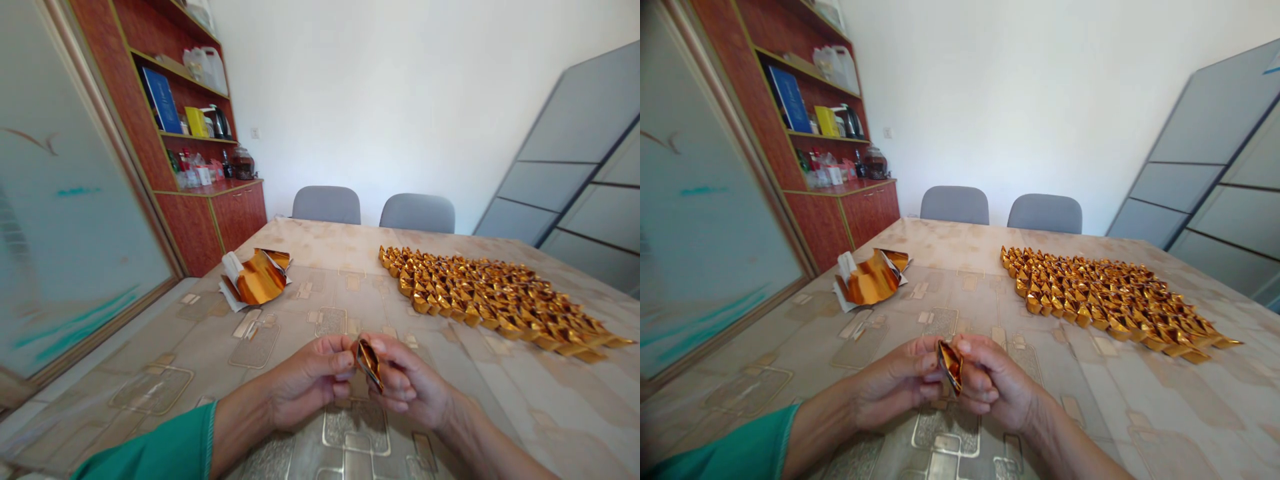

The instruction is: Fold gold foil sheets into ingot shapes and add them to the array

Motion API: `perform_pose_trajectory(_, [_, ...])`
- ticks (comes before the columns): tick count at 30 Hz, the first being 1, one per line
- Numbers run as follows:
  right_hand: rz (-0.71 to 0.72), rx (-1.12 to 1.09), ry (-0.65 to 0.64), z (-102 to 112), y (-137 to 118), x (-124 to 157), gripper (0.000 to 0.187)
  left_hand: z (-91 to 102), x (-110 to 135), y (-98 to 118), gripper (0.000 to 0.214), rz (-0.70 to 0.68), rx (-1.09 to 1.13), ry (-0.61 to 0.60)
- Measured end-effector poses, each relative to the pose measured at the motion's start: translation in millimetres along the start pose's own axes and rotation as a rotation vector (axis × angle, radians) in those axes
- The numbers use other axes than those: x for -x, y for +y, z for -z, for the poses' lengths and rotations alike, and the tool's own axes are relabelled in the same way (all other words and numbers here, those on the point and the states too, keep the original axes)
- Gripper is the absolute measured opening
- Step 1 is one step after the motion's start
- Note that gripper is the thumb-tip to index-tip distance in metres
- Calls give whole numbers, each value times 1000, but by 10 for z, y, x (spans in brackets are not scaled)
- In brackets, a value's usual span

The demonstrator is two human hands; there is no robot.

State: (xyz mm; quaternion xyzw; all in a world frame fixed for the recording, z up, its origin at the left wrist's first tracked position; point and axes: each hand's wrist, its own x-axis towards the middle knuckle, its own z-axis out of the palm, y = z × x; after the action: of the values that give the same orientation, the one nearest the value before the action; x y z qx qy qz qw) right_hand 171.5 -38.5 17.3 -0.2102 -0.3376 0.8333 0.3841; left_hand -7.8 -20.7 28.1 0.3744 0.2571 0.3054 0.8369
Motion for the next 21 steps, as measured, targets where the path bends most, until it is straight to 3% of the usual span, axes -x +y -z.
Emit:
perform_pose_trajectory(4, [57, -50, 25, -2, 1, -12, 29, 38, -28, -23, 26, 28, 179, -111])
perform_pose_trajectory(11, [31, 69, -58, 16, 14, -14, 32, 57, -33, -56, 22, 12, 210, -72])
perform_pose_trajectory(21, [82, 17, 155, -9, 19, -26, 33, 91, -79, -68, 22, 48, 382, -92])
